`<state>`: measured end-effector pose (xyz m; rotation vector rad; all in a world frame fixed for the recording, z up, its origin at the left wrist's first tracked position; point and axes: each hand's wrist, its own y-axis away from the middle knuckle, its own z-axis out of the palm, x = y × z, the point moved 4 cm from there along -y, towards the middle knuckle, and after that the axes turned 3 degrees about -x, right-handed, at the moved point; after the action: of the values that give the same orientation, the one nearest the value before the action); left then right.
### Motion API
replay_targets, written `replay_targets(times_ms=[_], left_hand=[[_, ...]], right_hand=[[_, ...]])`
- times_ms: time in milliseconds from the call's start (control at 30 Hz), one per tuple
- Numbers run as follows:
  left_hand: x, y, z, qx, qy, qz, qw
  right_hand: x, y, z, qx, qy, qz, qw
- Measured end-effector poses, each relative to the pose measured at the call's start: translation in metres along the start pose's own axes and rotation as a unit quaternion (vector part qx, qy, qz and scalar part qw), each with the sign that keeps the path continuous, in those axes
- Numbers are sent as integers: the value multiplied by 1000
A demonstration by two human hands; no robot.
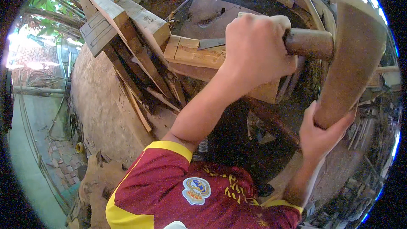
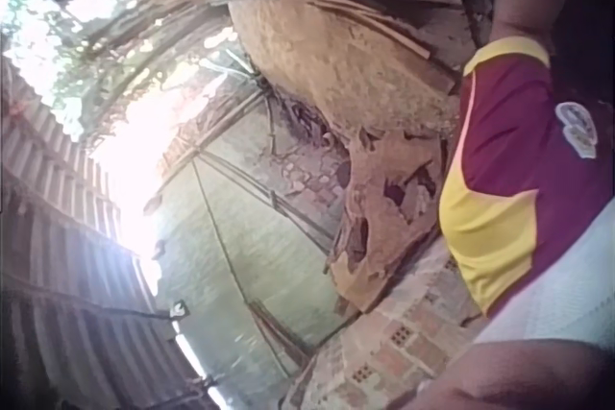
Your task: The person carves a rectangular wooden block using a chisel and a wooden mallet. They hold the chisel against the wood with their left hand and strike the handle with the mallet in their right hand to remove wood shavings. The person occasionally pauses to inspect the carved surface.
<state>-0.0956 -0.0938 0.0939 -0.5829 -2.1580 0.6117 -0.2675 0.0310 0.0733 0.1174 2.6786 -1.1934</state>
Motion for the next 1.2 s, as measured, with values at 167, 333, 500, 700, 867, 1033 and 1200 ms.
replay_targets(times_ms=[167,333,500,700,867,1033,1200], left_hand=[[1,1,-1,9,13,-16,1000],[0,1,-2,14,4,-13,1000],[-4,6,-2,-8,-2,-15,1000],[1,3,2,1,-8,-5,1000],[-21,4,2,-17,-57,-7,998],[-14,8,-1,-38,-52,17,998],[4,25,-9,-105,6,34,994]], right_hand=[[62,-34,-39,-28,-118,104,987],[35,-12,-11,172,-263,219,924],[48,4,-12,-76,-68,84,991],[50,0,-15,163,-283,277,904],[19,18,4,-112,-53,52,991],[57,8,-26,144,-247,265,921],[56,33,-23,231,-431,347,800]])
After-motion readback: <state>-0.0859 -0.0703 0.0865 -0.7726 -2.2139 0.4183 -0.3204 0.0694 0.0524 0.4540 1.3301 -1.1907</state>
